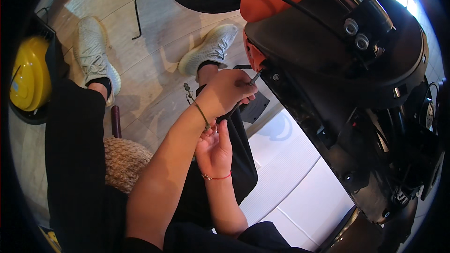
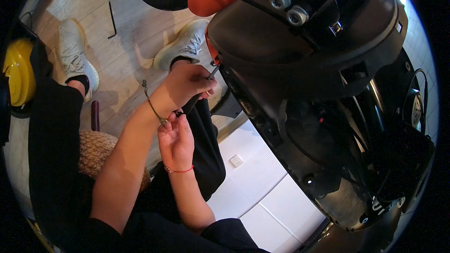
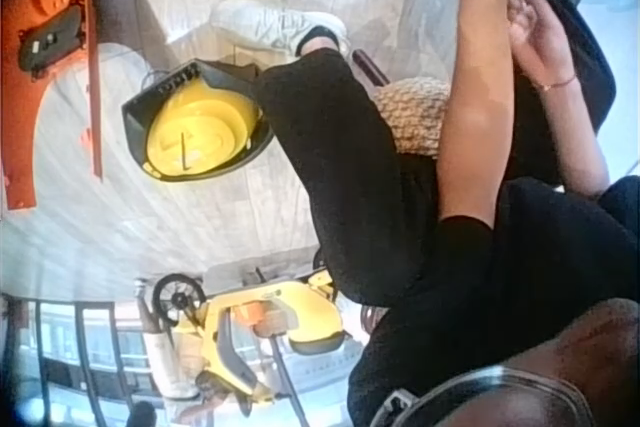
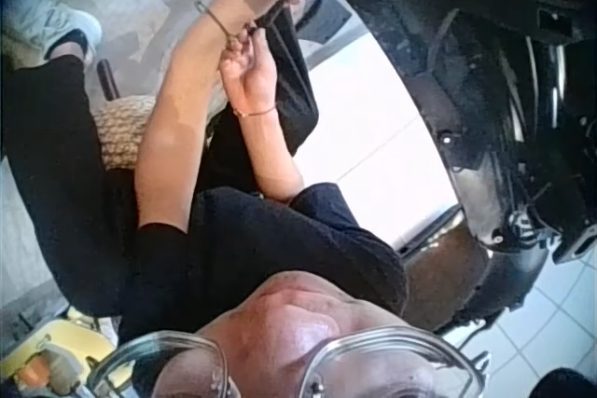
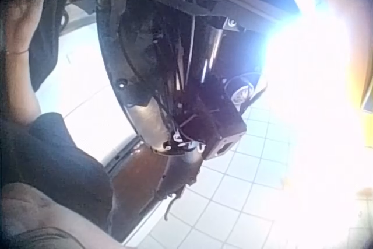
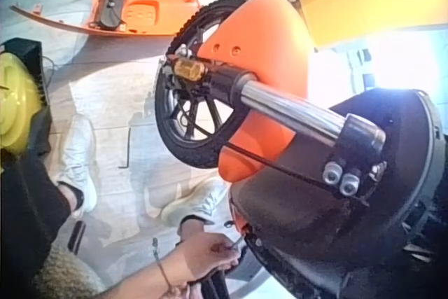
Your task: Repairing a motorcycle by removing or installing fairing screws with a screwdriver.
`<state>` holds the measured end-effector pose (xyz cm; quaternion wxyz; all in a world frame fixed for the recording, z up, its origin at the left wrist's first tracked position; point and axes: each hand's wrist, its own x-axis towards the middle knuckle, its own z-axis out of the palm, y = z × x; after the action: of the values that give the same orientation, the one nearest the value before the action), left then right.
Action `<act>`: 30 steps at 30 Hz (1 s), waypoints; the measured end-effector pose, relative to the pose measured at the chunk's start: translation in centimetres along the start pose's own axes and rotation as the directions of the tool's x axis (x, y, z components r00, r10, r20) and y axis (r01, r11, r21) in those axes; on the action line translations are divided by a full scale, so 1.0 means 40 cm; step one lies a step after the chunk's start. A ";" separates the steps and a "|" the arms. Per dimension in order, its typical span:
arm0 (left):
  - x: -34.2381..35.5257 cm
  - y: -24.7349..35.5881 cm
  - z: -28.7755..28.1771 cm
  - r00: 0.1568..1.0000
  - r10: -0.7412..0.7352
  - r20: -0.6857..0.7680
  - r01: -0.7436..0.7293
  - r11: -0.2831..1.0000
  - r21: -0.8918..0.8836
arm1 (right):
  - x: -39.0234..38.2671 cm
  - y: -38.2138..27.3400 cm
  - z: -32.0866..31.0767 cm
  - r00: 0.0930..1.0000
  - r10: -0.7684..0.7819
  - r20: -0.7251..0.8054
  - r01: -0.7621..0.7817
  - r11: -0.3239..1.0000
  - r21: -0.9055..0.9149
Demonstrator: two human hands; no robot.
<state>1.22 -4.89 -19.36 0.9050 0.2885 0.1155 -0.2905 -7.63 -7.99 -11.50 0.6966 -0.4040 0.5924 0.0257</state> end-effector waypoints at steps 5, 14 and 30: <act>-0.012 0.052 0.013 0.995 -0.078 -0.064 0.084 0.991 0.101 | 0.001 -0.025 -0.019 0.829 0.259 0.496 -0.329 0.942 0.059; -0.004 0.063 0.022 0.980 -0.195 0.030 0.194 0.981 0.020 | -0.011 -0.032 -0.010 0.908 0.269 0.321 -0.291 0.956 0.022; -0.013 0.058 0.017 0.955 -0.193 0.227 0.154 0.971 0.181 | -0.011 -0.039 -0.035 0.921 0.188 0.342 -0.262 0.948 0.183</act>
<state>2.20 -3.50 -17.56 0.8569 0.3118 0.0049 -0.4105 -8.08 -9.68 -10.24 0.8170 -0.2415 0.5132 0.1039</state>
